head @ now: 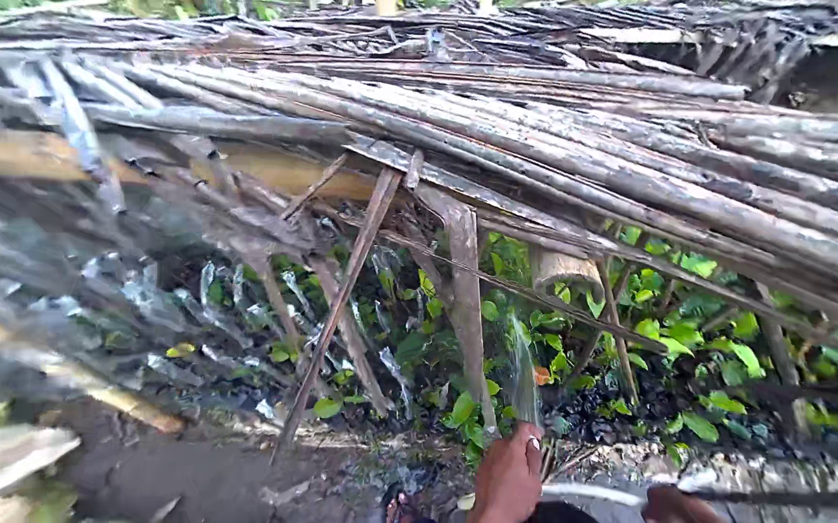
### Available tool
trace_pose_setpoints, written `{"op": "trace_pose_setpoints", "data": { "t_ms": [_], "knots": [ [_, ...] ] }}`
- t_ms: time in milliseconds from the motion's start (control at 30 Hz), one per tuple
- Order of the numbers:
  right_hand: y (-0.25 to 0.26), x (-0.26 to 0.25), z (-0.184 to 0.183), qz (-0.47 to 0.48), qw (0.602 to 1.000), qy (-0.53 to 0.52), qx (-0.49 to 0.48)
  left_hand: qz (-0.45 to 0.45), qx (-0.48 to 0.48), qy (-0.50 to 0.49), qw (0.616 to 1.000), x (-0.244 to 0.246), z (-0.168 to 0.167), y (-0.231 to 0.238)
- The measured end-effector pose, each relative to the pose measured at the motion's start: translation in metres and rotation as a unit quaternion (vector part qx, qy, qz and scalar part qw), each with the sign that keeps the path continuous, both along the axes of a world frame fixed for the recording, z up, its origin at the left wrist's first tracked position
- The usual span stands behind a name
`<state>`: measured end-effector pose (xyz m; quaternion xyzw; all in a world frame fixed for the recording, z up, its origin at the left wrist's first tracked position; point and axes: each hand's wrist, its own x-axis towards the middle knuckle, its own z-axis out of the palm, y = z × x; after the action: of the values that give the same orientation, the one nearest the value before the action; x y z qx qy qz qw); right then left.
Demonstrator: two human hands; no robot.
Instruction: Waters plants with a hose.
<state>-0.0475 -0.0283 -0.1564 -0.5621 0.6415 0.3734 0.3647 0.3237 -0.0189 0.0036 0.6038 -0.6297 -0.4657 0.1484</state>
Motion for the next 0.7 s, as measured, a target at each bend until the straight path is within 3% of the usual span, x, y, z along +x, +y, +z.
{"op": "trace_pose_setpoints", "data": {
  "t_ms": [133, 433, 567, 700],
  "knots": [
    [-0.003, 0.068, 0.013, -0.003, 0.999, 0.038, 0.027, -0.045, -0.02, -0.016, 0.999, 0.048, 0.003, 0.0],
    [0.037, 0.191, 0.037, -0.167, 0.985, 0.038, -0.022, -0.069, -0.164, 0.014, 0.984, 0.161, -0.002, 0.016],
    [0.046, 0.214, 0.051, -0.238, 0.969, 0.046, -0.058, -0.035, -0.201, 0.029, 0.979, 0.208, -0.002, 0.02],
    [0.05, 0.226, 0.063, -0.26, 0.961, 0.051, -0.075, 0.068, -0.193, 0.06, 0.977, 0.248, -0.022, 0.01]
  ]
}}
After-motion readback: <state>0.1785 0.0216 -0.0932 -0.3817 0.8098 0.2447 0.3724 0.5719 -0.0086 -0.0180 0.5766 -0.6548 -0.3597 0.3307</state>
